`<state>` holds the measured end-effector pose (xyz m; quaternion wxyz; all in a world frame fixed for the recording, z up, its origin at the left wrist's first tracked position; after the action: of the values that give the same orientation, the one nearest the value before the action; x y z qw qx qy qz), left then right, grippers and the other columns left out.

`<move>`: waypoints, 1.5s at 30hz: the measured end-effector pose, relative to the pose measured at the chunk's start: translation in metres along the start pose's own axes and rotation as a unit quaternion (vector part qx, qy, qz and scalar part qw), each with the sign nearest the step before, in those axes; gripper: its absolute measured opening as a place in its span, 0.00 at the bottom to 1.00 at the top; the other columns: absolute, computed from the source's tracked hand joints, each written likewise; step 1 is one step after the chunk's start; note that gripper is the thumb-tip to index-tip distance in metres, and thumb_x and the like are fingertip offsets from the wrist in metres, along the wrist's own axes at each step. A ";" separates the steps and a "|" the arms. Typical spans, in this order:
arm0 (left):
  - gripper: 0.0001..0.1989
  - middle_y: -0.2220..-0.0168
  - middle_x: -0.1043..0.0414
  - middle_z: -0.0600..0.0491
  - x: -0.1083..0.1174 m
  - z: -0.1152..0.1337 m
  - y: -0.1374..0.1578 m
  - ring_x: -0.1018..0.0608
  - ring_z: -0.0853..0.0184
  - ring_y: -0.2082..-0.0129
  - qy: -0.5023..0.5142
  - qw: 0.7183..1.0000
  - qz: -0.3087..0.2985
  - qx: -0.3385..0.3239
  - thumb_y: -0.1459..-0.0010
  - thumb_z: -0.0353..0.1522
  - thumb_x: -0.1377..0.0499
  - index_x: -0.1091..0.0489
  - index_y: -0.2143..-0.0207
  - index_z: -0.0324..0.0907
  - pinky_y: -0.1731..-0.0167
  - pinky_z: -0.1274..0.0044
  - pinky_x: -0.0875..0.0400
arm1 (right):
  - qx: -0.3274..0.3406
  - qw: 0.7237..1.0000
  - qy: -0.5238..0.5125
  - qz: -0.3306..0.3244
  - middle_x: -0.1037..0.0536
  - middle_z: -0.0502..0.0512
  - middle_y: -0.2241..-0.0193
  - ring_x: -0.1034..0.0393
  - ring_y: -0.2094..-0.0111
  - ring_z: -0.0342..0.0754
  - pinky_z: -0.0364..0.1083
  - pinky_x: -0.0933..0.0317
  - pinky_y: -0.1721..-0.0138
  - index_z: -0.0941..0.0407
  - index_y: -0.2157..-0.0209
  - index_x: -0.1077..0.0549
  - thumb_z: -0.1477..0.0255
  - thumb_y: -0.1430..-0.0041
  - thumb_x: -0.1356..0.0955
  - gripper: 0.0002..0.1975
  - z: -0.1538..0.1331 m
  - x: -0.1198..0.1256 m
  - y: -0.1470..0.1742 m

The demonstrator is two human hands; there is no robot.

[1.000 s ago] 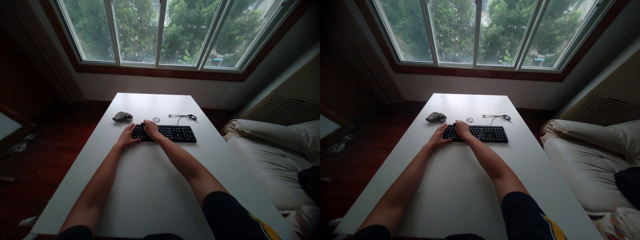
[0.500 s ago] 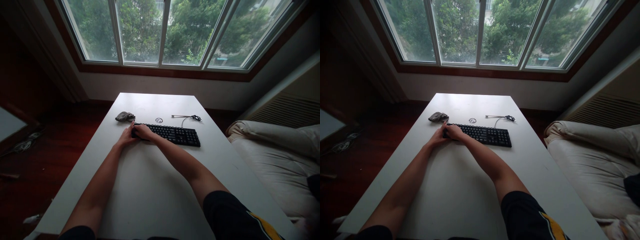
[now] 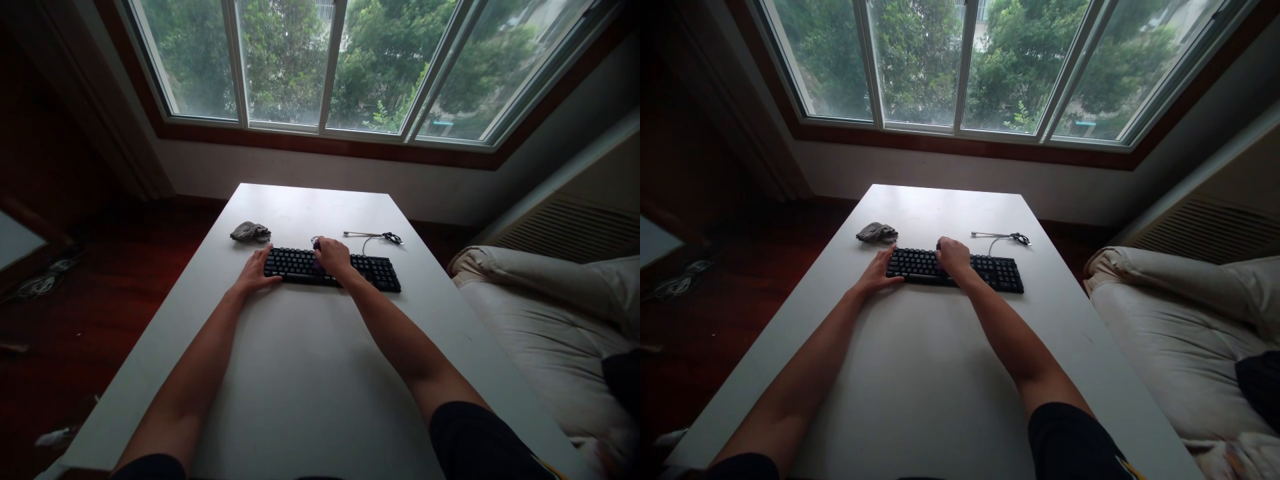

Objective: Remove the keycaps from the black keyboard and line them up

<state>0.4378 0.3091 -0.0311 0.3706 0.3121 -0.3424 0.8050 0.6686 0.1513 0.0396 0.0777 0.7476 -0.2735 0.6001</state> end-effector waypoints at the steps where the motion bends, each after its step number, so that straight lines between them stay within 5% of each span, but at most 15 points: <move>1: 0.57 0.36 0.41 0.43 0.000 0.000 0.000 0.35 0.47 0.36 0.002 1.000 0.000 0.000 0.51 0.48 0.30 0.55 0.26 0.50 0.36 0.57 0.41 | -0.016 1.000 -0.002 0.010 0.21 0.66 0.56 0.28 0.54 0.59 0.51 0.39 0.55 0.55 0.54 0.24 0.69 0.36 0.33 0.11 0.004 0.001 -0.002; 8: 0.58 0.37 0.41 0.43 -0.003 -0.003 -0.003 0.34 0.46 0.37 -0.001 1.000 0.007 -0.012 0.52 0.49 0.29 0.57 0.26 0.51 0.37 0.55 0.40 | -0.107 0.993 0.015 -0.052 0.21 0.62 0.55 0.26 0.53 0.55 0.49 0.36 0.55 0.54 0.49 0.27 0.66 0.31 0.37 0.14 -0.022 -0.029 -0.012; 15: 0.60 0.36 0.40 0.40 -0.005 -0.003 -0.003 0.33 0.46 0.37 0.009 0.999 0.018 -0.031 0.51 0.47 0.29 0.60 0.26 0.47 0.38 0.57 0.38 | 0.018 0.998 -0.006 -0.051 0.21 0.58 0.53 0.26 0.53 0.53 0.48 0.34 0.54 0.53 0.50 0.28 0.67 0.28 0.42 0.14 -0.114 -0.067 -0.024; 20: 0.61 0.39 0.35 0.40 -0.005 -0.007 -0.003 0.30 0.46 0.40 -0.015 1.000 0.022 -0.015 0.52 0.46 0.29 0.61 0.26 0.46 0.38 0.55 0.40 | 0.107 0.993 0.029 -0.026 0.24 0.62 0.50 0.31 0.48 0.54 0.48 0.35 0.49 0.55 0.48 0.29 0.71 0.29 0.41 0.14 -0.122 -0.064 -0.008; 29: 0.61 0.39 0.35 0.42 -0.005 -0.004 -0.001 0.32 0.45 0.39 -0.042 0.999 0.014 -0.017 0.52 0.51 0.29 0.61 0.26 0.50 0.38 0.54 0.43 | 0.003 0.993 0.097 -0.073 0.24 0.63 0.51 0.25 0.53 0.54 0.49 0.34 0.55 0.55 0.48 0.30 0.74 0.28 0.43 0.15 -0.035 -0.022 0.012; 37: 0.58 0.39 0.36 0.43 -0.003 0.001 0.000 0.31 0.45 0.40 -0.025 1.000 0.013 -0.005 0.51 0.51 0.30 0.57 0.26 0.51 0.40 0.55 0.38 | -0.162 0.979 0.121 -0.038 0.23 0.64 0.52 0.26 0.54 0.54 0.48 0.37 0.55 0.55 0.50 0.26 0.75 0.29 0.42 0.16 0.097 0.027 0.040; 41: 0.58 0.39 0.35 0.43 -0.004 0.000 0.000 0.31 0.45 0.40 -0.019 1.000 0.018 -0.004 0.52 0.51 0.30 0.57 0.26 0.51 0.39 0.54 0.38 | -0.220 0.967 0.131 -0.007 0.27 0.70 0.48 0.29 0.49 0.60 0.54 0.38 0.54 0.54 0.41 0.30 0.73 0.28 0.47 0.23 0.153 0.061 0.056; 45: 0.58 0.39 0.36 0.43 -0.006 -0.001 -0.001 0.31 0.45 0.39 -0.015 1.000 0.020 -0.010 0.51 0.50 0.30 0.57 0.26 0.51 0.39 0.54 0.38 | -0.274 0.956 0.101 -0.004 0.27 0.69 0.47 0.30 0.49 0.62 0.57 0.39 0.52 0.51 0.33 0.40 0.68 0.27 0.51 0.26 0.166 0.070 0.063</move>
<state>0.4412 0.3082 -0.0362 0.3521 0.3139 -0.3622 0.8040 0.7882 0.0024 0.0478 0.3094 0.6340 -0.4152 0.5744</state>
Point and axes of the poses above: each hand's wrist, its own y-axis away from the middle knuckle, its own x-axis out of the back of the hand, z = x × y, the point moved 2 cm from there along -y, towards the middle knuckle
